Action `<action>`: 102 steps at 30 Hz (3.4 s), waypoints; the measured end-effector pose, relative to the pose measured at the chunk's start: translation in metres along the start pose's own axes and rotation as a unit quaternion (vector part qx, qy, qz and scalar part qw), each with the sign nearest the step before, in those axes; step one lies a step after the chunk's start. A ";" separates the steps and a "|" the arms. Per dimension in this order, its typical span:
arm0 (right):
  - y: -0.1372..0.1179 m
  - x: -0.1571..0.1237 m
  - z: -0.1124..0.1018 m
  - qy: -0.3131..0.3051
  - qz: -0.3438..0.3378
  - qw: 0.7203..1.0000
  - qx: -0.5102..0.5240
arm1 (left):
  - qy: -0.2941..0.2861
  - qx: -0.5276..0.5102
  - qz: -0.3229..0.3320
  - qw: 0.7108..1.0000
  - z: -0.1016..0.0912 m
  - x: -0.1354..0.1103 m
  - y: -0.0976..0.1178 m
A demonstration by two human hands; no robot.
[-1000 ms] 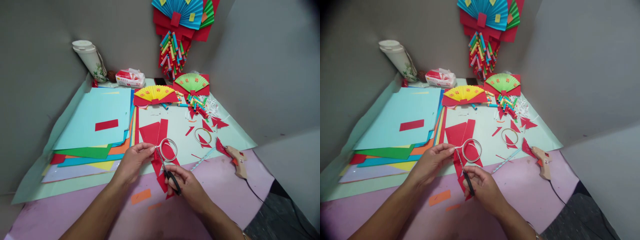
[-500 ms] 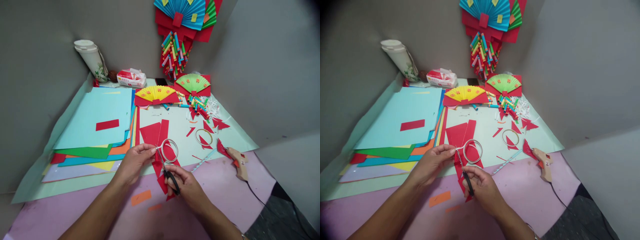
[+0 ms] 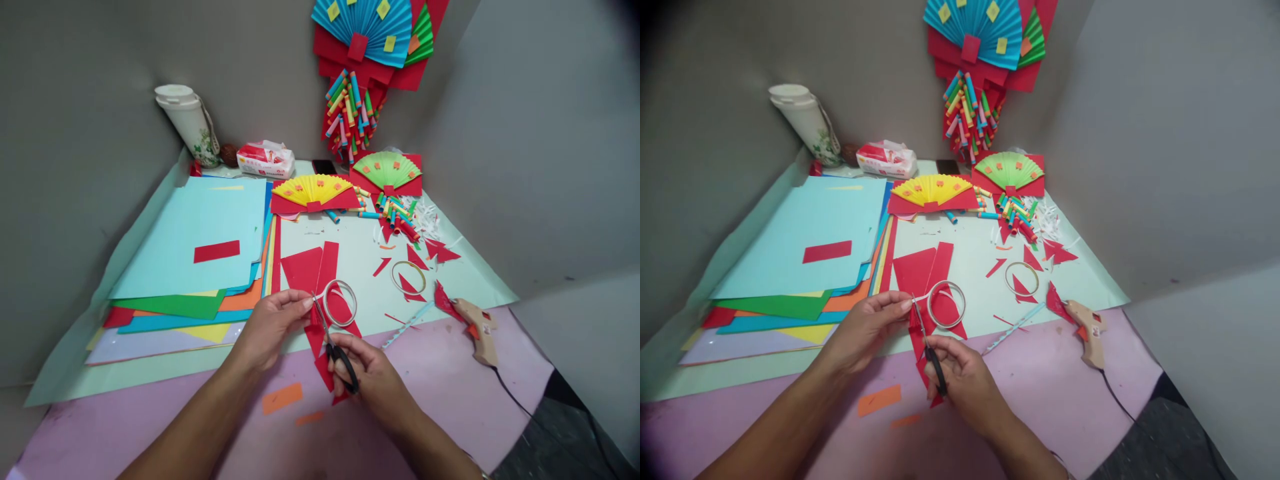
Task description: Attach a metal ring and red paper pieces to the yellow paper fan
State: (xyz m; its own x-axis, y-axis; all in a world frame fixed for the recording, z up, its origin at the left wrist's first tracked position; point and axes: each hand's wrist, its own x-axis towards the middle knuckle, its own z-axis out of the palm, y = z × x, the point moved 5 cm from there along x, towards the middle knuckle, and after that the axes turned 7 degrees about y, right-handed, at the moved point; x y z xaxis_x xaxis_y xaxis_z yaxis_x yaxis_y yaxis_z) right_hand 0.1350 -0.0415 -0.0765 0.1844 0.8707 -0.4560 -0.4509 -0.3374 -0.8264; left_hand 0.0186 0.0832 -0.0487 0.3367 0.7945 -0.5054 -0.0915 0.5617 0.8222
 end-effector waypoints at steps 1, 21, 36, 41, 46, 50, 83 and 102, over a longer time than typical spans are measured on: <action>0.001 0.000 0.000 -0.002 0.001 1.000 0.002 | -0.001 0.001 0.001 1.000 0.000 0.000 0.000; -0.078 0.003 -0.022 0.167 -0.330 0.738 -0.564 | -0.059 -0.055 0.035 0.996 0.004 -0.013 0.020; -0.085 0.007 0.036 -0.095 -0.155 0.962 -0.205 | -0.131 -0.016 0.125 0.983 0.014 -0.026 0.025; -0.067 0.012 0.039 -0.123 -0.081 0.988 -0.042 | -0.169 0.007 0.105 0.980 0.017 -0.025 0.020; -0.061 0.015 0.033 -0.094 -0.056 0.994 -0.018 | -0.161 0.049 0.138 0.976 0.015 -0.020 0.019; -0.063 0.017 0.030 -0.050 -0.063 0.995 -0.053 | -0.139 0.072 0.140 0.978 0.014 -0.017 0.018; -0.082 -0.002 0.026 0.132 -0.389 0.840 -0.354 | -0.037 0.127 0.248 0.960 0.022 -0.034 0.017; -0.079 0.001 0.027 0.092 -0.320 0.906 -0.262 | -0.039 0.088 0.225 0.970 0.017 -0.031 0.016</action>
State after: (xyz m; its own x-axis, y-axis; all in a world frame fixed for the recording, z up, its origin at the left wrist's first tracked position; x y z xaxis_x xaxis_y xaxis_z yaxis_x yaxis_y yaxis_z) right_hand 0.1475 -0.0048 -0.0029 0.4255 0.8897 0.1654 0.2680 0.0506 -0.9621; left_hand 0.0233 0.0637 -0.0157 0.3702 0.9263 -0.0696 -0.0859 0.1087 0.9904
